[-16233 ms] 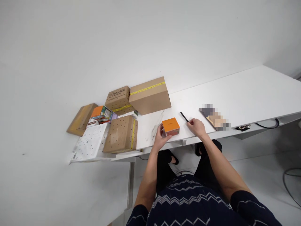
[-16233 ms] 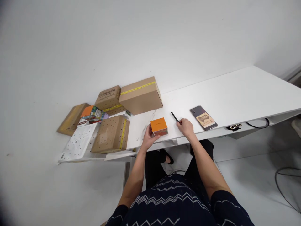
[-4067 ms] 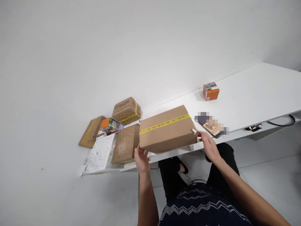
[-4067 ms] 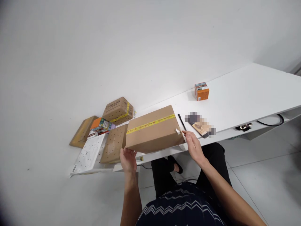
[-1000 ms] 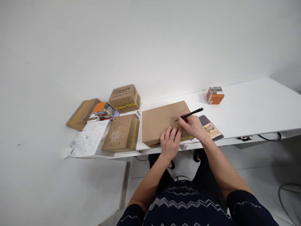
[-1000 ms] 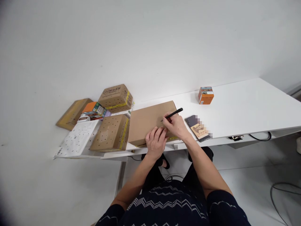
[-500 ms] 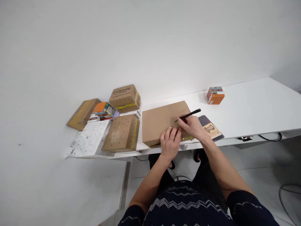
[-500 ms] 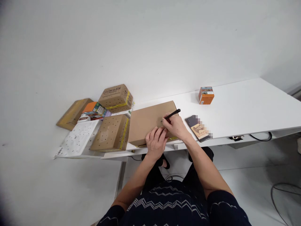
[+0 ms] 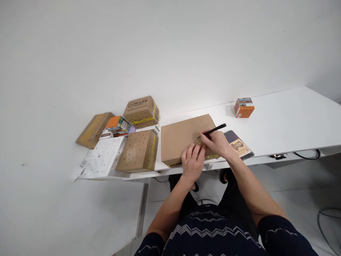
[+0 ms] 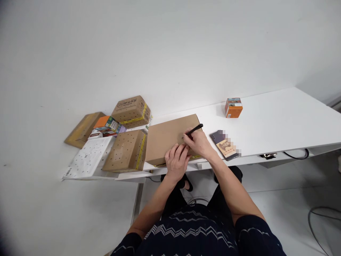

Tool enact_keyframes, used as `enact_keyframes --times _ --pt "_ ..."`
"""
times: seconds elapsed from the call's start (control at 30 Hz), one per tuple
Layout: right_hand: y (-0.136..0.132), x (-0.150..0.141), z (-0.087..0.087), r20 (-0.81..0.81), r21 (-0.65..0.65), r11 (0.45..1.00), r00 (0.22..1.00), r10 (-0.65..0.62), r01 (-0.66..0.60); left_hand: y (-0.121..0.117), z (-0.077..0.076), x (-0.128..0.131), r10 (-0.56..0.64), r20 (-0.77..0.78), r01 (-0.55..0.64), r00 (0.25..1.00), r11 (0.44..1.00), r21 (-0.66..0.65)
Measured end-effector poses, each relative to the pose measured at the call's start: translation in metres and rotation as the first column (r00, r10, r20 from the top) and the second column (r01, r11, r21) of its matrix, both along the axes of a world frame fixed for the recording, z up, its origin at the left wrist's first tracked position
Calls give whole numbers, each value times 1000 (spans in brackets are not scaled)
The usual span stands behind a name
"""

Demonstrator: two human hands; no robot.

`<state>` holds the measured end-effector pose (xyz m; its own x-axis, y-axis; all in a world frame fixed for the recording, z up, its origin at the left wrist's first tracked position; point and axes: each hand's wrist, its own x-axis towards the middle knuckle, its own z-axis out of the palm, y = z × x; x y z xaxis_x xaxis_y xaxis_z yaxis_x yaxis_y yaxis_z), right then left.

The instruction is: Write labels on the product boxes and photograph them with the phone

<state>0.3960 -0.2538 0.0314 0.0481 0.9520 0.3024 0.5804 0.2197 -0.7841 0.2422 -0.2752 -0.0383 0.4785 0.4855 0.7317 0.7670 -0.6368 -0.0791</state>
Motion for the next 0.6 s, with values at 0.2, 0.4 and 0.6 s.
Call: enact_keyframes --times 0.2,0.4,0.6 --pt "0 0 -3 -127 -8 999 991 -43 42 0 0 -1 2 -13 -2 1000 1000 -26" --pt "-14 19 -3 -604 83 969 785 -137 233 -1 1 -1 5 -14 -5 1000 1000 -4" --pt "-26 73 -40 13 -209 908 929 -370 364 -1 -1 -1 8 -17 -9 1000 1000 -4"
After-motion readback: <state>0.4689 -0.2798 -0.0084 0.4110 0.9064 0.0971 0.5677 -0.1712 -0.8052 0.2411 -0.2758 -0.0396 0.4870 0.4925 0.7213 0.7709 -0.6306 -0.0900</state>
